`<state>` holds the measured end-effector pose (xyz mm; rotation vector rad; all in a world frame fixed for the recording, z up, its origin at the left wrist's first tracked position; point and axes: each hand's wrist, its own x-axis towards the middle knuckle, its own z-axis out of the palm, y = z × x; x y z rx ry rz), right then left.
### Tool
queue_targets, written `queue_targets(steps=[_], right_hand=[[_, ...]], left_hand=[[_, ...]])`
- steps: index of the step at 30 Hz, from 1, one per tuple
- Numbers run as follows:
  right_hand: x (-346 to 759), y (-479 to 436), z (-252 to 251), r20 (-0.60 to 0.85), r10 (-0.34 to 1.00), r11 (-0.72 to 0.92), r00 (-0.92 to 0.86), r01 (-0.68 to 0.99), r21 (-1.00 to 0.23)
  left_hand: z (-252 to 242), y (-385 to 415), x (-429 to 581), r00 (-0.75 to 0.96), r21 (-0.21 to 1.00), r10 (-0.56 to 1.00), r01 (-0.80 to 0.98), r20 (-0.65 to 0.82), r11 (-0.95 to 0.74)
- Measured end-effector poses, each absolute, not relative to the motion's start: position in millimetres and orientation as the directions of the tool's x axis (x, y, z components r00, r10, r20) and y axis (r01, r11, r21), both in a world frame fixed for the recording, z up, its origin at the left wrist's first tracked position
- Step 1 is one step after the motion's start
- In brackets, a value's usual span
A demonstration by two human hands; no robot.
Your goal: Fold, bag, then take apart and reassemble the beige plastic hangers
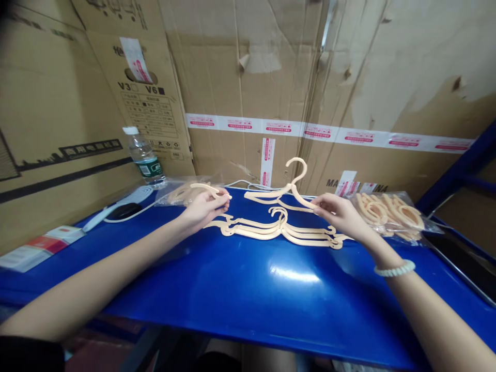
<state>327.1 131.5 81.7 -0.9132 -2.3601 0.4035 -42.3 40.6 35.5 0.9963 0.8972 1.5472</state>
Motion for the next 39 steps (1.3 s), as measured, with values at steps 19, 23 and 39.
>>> queue_targets(steps=[19, 23, 39], right_hand=[[321, 111, 49, 0.609, 0.56, 0.821, -0.562, 0.475, -0.317], [321, 111, 49, 0.632, 0.545, 0.824, -0.552, 0.491, -0.281], [308, 90, 56, 0.623, 0.56, 0.81, -0.546, 0.518, -0.274]], left_hand=[[30, 22, -19, 0.214, 0.857, 0.975, -0.49, -0.061, 0.161], [33, 21, -20, 0.173, 0.855, 0.983, -0.497, -0.067, 0.146], [26, 24, -16, -0.052, 0.88, 0.995, -0.471, -0.091, 0.056]])
